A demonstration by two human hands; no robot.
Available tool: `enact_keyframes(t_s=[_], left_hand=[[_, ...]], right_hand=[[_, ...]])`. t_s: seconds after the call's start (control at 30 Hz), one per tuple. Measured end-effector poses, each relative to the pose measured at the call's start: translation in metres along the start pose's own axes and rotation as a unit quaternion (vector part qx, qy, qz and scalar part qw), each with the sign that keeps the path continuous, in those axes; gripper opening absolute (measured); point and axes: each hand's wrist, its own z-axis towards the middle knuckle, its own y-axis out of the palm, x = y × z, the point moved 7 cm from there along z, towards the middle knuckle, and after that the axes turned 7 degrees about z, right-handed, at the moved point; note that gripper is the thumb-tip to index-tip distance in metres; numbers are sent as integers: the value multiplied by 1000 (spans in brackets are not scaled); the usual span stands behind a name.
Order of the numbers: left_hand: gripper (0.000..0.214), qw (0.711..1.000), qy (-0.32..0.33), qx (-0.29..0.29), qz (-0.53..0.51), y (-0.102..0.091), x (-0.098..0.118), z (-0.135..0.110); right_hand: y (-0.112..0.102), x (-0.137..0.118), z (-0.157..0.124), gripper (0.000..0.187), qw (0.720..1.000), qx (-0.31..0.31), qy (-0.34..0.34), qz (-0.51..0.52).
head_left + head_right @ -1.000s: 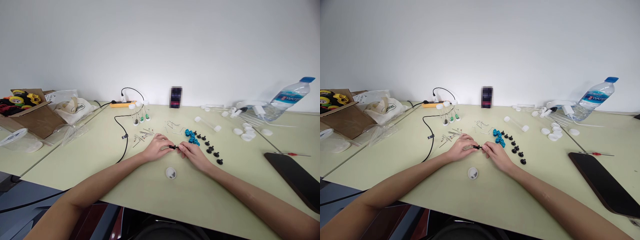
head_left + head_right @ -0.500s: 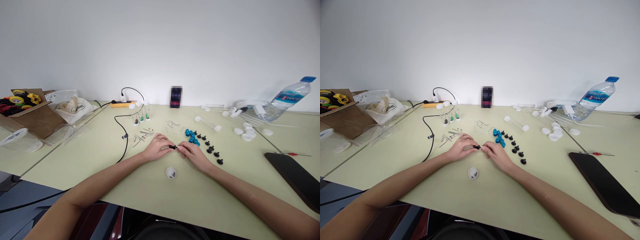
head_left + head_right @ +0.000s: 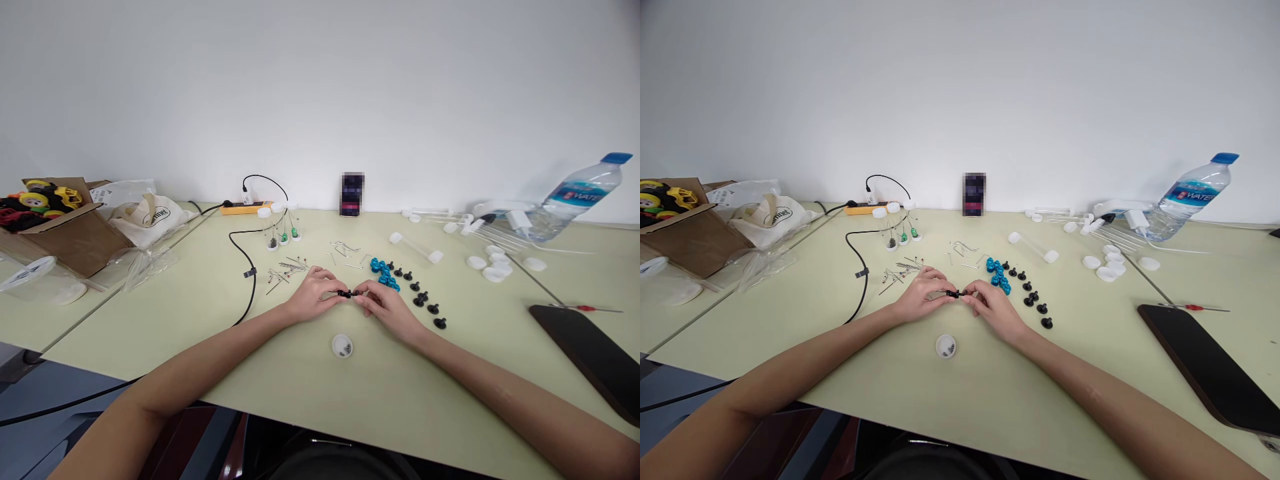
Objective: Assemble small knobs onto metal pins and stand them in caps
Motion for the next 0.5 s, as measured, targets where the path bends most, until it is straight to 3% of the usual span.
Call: enact_keyframes(t_s=[0.5], left_hand=[[20, 1000, -2, -10, 3, 0, 1, 0]], right_hand=[[0, 2, 0, 17, 1000, 0, -1, 24]])
